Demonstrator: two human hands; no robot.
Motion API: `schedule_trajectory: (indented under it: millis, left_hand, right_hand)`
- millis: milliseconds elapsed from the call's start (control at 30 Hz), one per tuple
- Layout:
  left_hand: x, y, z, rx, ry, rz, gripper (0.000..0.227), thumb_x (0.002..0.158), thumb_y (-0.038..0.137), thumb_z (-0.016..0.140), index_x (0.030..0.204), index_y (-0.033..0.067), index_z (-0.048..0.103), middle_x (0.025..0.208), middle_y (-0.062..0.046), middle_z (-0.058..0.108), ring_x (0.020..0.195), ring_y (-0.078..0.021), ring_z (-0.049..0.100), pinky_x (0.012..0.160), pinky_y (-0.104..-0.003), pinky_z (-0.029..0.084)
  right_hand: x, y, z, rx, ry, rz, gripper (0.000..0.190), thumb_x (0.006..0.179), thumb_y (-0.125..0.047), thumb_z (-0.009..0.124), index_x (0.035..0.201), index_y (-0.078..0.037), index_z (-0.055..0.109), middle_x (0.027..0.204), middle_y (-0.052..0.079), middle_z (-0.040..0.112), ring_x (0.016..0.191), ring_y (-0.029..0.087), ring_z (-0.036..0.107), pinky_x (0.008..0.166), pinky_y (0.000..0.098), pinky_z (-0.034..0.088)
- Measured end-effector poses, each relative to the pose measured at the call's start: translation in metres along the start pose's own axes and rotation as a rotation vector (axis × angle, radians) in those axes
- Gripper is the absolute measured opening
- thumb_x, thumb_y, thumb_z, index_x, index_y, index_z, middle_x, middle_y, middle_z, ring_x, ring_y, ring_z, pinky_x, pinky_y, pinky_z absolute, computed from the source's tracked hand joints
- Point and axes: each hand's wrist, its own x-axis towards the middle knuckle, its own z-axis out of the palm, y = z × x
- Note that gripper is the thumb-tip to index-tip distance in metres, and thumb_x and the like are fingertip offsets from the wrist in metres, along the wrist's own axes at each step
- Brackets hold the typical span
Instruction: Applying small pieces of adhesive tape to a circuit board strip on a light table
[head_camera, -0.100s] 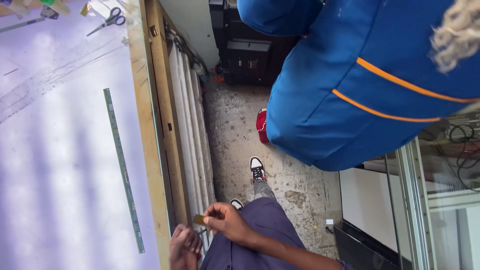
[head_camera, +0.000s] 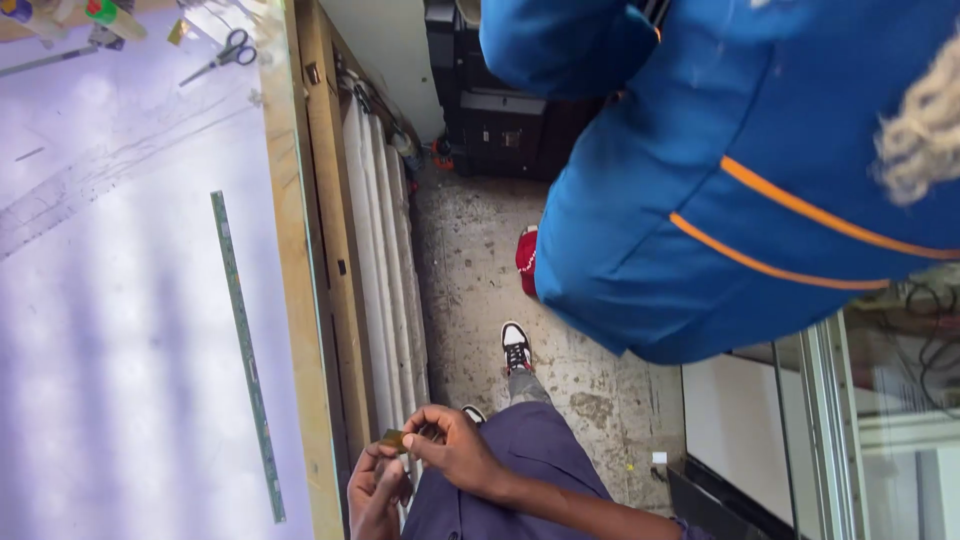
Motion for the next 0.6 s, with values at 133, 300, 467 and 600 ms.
schedule_trajectory:
  millis: [133,300,467,600]
  left_hand:
    - [0.017,0.014,0.029,0.277,0.072,0.066,0.019,0.080,0.011,0.072,0.093,0.0014,0.061,0.055,0.000,0.041,0.042,-0.0084,0.041,0.042,-0.021,0.031]
    - [0.046,0.006,0.013,0.342,0.099,0.181,0.016,0.080,0.012,0.075,0.073,0.0065,0.062,0.050,0.002,0.043,0.041,-0.0067,0.038,0.038,-0.022,0.028]
    - [0.080,0.021,0.004,0.118,0.191,0.146,0.019,0.081,0.010,0.077,0.076,0.0067,0.059,0.060,0.002,0.041,0.050,-0.0076,0.037,0.047,-0.024,0.027]
    - [0.123,0.020,-0.023,0.063,0.134,0.239,0.023,0.078,0.008,0.078,0.068,0.0075,0.058,0.061,0.001,0.048,0.058,-0.0110,0.044,0.056,-0.025,0.031]
  right_hand:
    - [0.027,-0.008,-0.007,0.119,-0.042,-0.006,0.012,0.089,-0.020,0.067,0.088,-0.009,0.063,0.075,-0.002,0.059,0.059,0.003,0.051,0.051,0.0188,0.046]
    - [0.059,-0.007,0.002,0.133,-0.119,0.057,0.012,0.086,-0.015,0.070,0.089,-0.006,0.063,0.077,0.001,0.060,0.063,0.007,0.057,0.051,0.0216,0.050]
    - [0.108,-0.024,0.024,0.074,-0.203,0.156,0.018,0.087,-0.019,0.071,0.085,-0.003,0.063,0.064,0.005,0.059,0.051,0.012,0.056,0.048,0.0258,0.049]
    - [0.157,-0.018,0.033,0.102,-0.265,0.394,0.019,0.086,-0.014,0.074,0.090,0.000,0.061,0.064,0.007,0.053,0.048,0.015,0.053,0.050,0.0304,0.052]
